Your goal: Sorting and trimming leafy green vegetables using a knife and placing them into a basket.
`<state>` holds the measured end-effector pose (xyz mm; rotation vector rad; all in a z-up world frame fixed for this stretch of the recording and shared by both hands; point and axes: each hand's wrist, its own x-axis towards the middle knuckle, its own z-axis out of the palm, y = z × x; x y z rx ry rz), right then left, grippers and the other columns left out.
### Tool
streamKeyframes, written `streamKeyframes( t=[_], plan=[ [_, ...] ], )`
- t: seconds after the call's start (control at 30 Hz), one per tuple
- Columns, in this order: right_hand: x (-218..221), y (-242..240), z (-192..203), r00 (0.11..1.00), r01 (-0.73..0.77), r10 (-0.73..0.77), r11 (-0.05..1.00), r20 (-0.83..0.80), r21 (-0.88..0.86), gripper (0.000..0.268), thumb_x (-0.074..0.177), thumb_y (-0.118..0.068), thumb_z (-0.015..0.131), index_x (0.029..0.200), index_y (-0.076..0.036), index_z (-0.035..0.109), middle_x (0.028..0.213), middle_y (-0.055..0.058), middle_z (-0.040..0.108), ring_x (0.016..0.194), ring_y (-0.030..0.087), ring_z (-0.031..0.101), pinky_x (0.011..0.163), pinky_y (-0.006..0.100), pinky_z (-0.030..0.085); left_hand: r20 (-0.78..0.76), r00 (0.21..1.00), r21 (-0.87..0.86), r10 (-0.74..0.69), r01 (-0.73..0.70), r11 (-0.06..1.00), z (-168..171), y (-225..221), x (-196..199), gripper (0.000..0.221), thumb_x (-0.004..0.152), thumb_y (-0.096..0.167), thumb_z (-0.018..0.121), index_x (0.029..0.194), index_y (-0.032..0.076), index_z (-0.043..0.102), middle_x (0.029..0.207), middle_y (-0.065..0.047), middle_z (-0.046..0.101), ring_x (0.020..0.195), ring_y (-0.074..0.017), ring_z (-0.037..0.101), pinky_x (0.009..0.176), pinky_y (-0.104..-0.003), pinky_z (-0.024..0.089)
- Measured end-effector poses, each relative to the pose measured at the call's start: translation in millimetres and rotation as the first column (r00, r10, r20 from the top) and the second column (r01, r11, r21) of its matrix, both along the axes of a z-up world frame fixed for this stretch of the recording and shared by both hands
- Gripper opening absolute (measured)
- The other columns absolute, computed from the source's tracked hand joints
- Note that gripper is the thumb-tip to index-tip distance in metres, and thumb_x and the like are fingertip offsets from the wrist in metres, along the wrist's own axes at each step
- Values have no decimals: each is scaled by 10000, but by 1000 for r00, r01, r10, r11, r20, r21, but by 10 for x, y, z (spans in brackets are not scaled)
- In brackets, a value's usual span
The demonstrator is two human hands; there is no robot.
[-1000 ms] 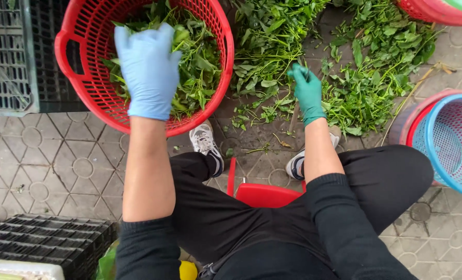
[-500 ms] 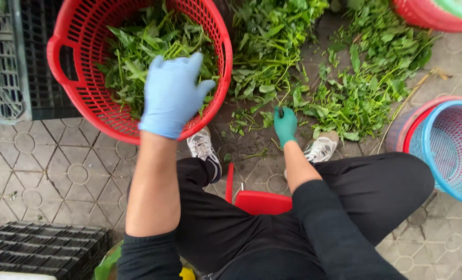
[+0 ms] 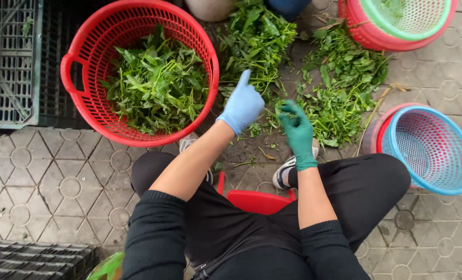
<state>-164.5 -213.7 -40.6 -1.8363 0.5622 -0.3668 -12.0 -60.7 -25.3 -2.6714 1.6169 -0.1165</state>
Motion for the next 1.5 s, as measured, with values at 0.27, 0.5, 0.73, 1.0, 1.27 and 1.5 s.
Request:
streamKeyframes(
  t=[0.27, 0.5, 0.73, 1.0, 1.27, 1.5],
  plan=[
    [37, 100, -106, 981, 89, 61, 706, -186, 703, 661, 1160, -606, 462, 1463, -55, 664, 1068, 64, 761, 556, 80, 462, 509, 226, 347, 42, 972, -290, 230, -208, 934, -514, 169, 64, 197, 796, -47, 779, 673, 107, 773, 597, -71, 693, 656, -314, 731, 1080, -745, 370],
    [127, 456, -329, 970, 243, -164, 614, -179, 751, 338, 1045, -433, 869, 1049, -113, 761, 896, 48, 743, 684, 151, 705, 658, 273, 594, -73, 987, -402, 140, -158, 902, -531, 62, -510, 195, 709, -47, 822, 648, 126, 756, 607, -96, 696, 659, -317, 719, 1076, -699, 425],
    [153, -261, -716, 946, 180, -302, 175, -121, 968, 466, 1037, -532, 750, 1061, -67, 719, 1051, 54, 763, 660, 121, 589, 578, 174, 483, -16, 978, -335, 210, -203, 920, 200, 769, -74, 208, 719, 12, 821, 604, 160, 730, 584, -68, 680, 623, -318, 718, 802, -606, 483],
    [-45, -391, -1330, 987, 34, -161, 179, -5, 983, 693, 1125, -493, 582, 1522, 75, 610, 1102, 139, 810, 892, 186, 782, 861, 297, 643, 94, 571, -190, 816, -794, 577, -69, 2566, 1467, 959, 710, 759, 968, 1341, 144, 590, 1112, -99, 722, 987, -350, 720, 817, -533, 525],
    [-437, -1, -3321, 892, 445, -133, 85, -433, 891, 329, 1021, -160, 778, 1311, -6, 746, 995, 129, 800, 809, 258, 755, 755, 435, 637, -112, 731, 495, 673, -547, 676, -901, 1872, 948, 1432, 642, 825, 868, 1784, 324, 162, 1855, -199, 9, 1698, -455, 75, 1221, -870, 144],
    [132, 8, -2604, 781, 621, -296, 467, -550, 630, 539, 962, -217, 818, 1480, -95, 732, 989, 90, 785, 931, 250, 758, 739, 407, 639, -91, 483, 365, 871, -798, 480, -1400, 2461, 1618, 1175, 767, 186, 868, 1788, 353, 311, 1821, -214, 37, 1660, -412, 219, 1144, -587, 487]
  ],
)
